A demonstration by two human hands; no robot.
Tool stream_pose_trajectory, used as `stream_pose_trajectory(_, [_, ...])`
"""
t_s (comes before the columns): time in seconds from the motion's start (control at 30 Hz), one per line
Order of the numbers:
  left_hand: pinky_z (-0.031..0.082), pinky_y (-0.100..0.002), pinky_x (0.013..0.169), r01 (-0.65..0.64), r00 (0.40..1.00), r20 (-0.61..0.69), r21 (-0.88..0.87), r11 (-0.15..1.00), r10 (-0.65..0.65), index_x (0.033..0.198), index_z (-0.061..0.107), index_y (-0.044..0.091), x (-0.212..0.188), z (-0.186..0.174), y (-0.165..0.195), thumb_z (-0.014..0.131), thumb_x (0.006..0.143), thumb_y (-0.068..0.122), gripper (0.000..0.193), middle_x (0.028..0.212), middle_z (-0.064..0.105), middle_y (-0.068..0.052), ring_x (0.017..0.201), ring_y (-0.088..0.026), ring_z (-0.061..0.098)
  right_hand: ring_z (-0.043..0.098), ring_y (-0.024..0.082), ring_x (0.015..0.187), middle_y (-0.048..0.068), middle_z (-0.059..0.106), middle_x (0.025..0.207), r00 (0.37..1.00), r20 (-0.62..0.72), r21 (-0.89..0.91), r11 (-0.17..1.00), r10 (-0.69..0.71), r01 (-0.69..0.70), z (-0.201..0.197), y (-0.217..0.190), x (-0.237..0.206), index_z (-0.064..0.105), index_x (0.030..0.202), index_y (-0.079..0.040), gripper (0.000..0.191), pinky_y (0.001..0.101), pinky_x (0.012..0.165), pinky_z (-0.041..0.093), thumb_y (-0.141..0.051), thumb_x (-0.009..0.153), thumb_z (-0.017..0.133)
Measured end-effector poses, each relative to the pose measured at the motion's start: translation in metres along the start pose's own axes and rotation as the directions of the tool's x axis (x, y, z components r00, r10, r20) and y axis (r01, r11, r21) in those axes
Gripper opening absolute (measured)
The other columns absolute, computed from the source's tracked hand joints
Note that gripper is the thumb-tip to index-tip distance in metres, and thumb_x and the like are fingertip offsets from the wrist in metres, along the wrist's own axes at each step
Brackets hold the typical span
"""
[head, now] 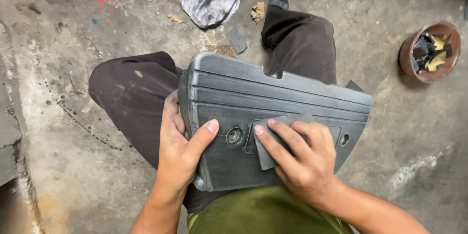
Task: The person sands a large black plastic automotive part with a sanding block, focusing on flat surfaces and recessed areas. They then sand a smaller curved plastic trim piece, working along its edges and contours.
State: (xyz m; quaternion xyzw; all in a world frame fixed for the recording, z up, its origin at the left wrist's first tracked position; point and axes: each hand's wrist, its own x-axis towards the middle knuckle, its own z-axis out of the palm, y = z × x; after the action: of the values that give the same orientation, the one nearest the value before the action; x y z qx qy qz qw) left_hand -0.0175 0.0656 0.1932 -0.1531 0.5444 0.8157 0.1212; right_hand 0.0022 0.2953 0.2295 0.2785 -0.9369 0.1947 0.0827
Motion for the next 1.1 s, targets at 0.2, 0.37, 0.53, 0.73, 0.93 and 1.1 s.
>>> stream_pose_trajectory(0.2, [0.048,-0.036,0.109,-0.002,1.0,-0.018,0.016,1.0,0.002,0.148,0.036,-0.005,-0.002,0.003,0.002,0.069,0.09,0.007,0.068,0.134,0.061,-0.019,0.124,-0.022,0.061,0.051,0.035,0.115,0.011,0.058,0.133,0.994,0.1,-0.028,0.998,0.052,-0.049,0.003,-0.012,-0.006,0.067,0.131,-0.008,0.065,0.058,0.1,0.044,-0.007,0.066,0.071])
stream_pose_trajectory(0.37, [0.049,-0.036,0.109,0.002,1.0,0.0,0.005,1.0,-0.002,0.148,0.036,-0.005,-0.001,0.0,0.005,0.069,0.089,0.006,0.069,0.134,0.061,-0.019,0.124,-0.022,0.061,0.047,0.044,0.131,0.023,0.046,0.144,0.964,0.248,0.059,0.992,0.091,-0.109,-0.003,-0.018,-0.007,0.056,0.141,-0.007,0.075,0.0624,0.105,0.042,-0.009,0.068,0.074])
stream_pose_trajectory(0.53, [0.048,-0.036,0.111,-0.015,1.0,0.015,0.004,1.0,0.015,0.148,0.037,-0.005,0.002,0.001,0.005,0.069,0.09,0.006,0.068,0.135,0.061,-0.018,0.126,-0.021,0.06,0.046,0.044,0.131,0.023,0.041,0.149,0.947,0.304,0.101,0.984,0.107,-0.143,-0.006,-0.017,0.001,0.054,0.143,-0.011,0.083,0.0562,0.1,0.041,-0.008,0.063,0.075])
stream_pose_trajectory(0.73, [0.047,-0.036,0.111,-0.005,1.0,0.001,0.01,1.0,0.005,0.147,0.037,-0.005,0.004,0.004,0.005,0.07,0.089,0.007,0.068,0.135,0.061,-0.018,0.126,-0.021,0.06,0.048,0.041,0.126,0.019,0.044,0.149,0.954,0.293,0.062,0.994,0.069,-0.091,-0.008,-0.004,-0.003,0.057,0.141,-0.011,0.078,0.053,0.098,0.043,-0.002,0.064,0.067])
stream_pose_trajectory(0.93, [0.046,-0.036,0.111,-0.001,1.0,0.001,0.034,0.999,0.001,0.148,0.037,-0.006,0.006,0.0,0.001,0.069,0.09,0.008,0.068,0.134,0.061,-0.018,0.126,-0.021,0.059,0.051,0.036,0.127,0.016,0.051,0.147,0.952,0.304,-0.073,0.996,-0.027,0.052,-0.007,-0.001,-0.006,0.061,0.139,-0.006,0.057,0.0539,0.095,0.042,-0.008,0.082,0.059])
stream_pose_trajectory(1.1, [0.049,-0.036,0.109,0.013,1.0,0.002,0.013,1.0,-0.013,0.147,0.036,-0.005,0.004,0.001,0.0,0.069,0.089,0.007,0.067,0.132,0.062,-0.018,0.123,-0.022,0.062,0.052,0.031,0.126,0.006,0.056,0.145,0.964,0.256,-0.182,0.976,-0.069,0.119,-0.004,-0.005,-0.007,0.064,0.137,-0.011,0.049,0.0583,0.103,0.039,-0.016,0.09,0.055])
